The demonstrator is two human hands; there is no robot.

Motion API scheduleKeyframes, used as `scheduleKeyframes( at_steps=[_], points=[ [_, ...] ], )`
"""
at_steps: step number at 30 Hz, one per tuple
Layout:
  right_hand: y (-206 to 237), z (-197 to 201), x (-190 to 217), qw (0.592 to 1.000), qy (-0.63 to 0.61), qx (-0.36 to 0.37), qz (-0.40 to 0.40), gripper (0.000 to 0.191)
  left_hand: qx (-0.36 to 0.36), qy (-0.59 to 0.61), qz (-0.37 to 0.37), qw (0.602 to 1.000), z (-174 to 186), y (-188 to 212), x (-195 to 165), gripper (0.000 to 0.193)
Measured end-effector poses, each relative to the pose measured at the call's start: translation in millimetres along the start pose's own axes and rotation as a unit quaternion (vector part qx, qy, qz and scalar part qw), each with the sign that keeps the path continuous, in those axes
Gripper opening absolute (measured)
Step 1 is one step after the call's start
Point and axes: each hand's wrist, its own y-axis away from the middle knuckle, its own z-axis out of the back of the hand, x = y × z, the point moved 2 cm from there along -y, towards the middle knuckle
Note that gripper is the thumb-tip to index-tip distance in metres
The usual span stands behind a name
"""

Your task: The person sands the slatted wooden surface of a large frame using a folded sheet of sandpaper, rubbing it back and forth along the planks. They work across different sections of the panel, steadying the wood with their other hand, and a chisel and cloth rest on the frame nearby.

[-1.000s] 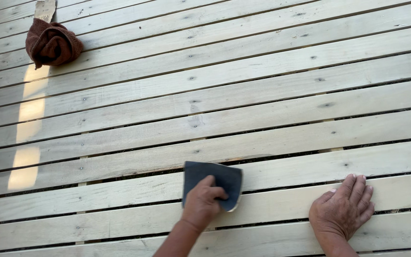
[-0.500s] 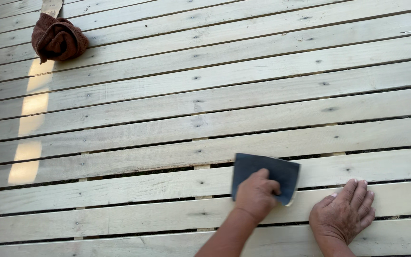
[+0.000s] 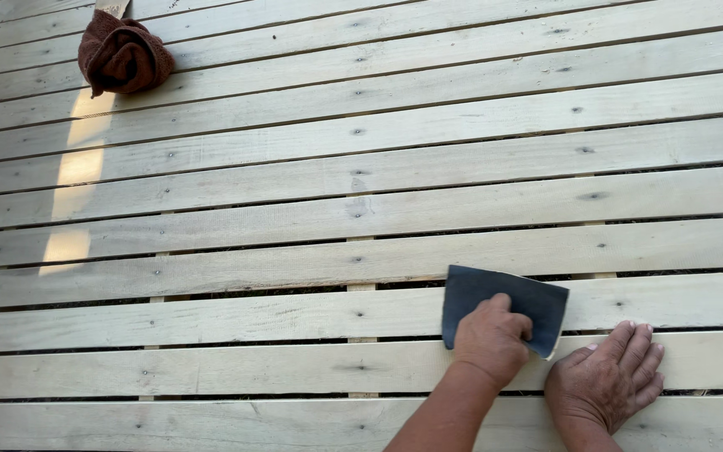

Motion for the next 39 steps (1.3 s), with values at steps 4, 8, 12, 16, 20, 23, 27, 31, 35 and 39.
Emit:
scheduleKeyframes(
  at_steps=[4, 8, 12, 16, 20, 23, 27, 31, 35, 39],
  points=[
    [-3.1, 0.2, -3.4, 1.000, -0.021, 0.002, 0.007, 0.074, 0.001, -0.009, -0.010, 1.000, 9.9, 8.2, 25.9, 0.014],
    [-4.3, -0.2, -6.4, 1.000, -0.004, 0.007, 0.022, 0.076, -0.008, -0.054, 0.079, 0.995, 115.8, 68.6, 129.2, 0.030],
    [-7.9, -5.1, -7.9, 1.000, 0.015, 0.003, 0.018, 0.078, -0.065, 0.007, 0.118, 0.991, 180.1, 94.8, 186.2, 0.031],
    [-12.5, -8.3, -13.7, 1.000, 0.013, -0.002, 0.027, 0.075, -0.071, -0.067, 0.034, 0.995, 105.4, 64.0, 122.4, 0.025],
    [-19.8, -9.0, -25.2, 0.999, 0.016, -0.012, 0.035, 0.067, -0.027, -0.019, -0.022, 0.999, 21.8, 16.7, 34.2, 0.017],
    [-26.9, -11.9, -35.1, 0.999, 0.026, -0.018, 0.041, 0.068, -0.009, -0.024, -0.066, 0.997, 37.1, 17.4, 33.0, 0.019],
    [-37.3, -15.6, -46.4, 0.998, 0.032, -0.039, 0.049, 0.061, -0.059, -0.062, -0.027, 0.996, 130.8, 67.4, 118.6, 0.024],
    [-41.4, -9.5, -43.5, 0.996, 0.018, -0.058, 0.065, 0.054, -0.068, -0.029, 0.067, 0.995, 206.8, 105.1, 205.0, 0.027],
    [-8.8, -1.9, 4.1, 0.998, -0.034, -0.038, 0.039, 0.059, -0.111, -0.051, -0.028, 0.992, 150.0, 81.3, 157.9, 0.021],
    [61.2, -10.0, 99.4, 0.998, -0.056, -0.007, -0.015, 0.076, -0.037, -0.008, -0.028, 0.999, 65.0, 31.9, 70.6, 0.014]
  ],
)
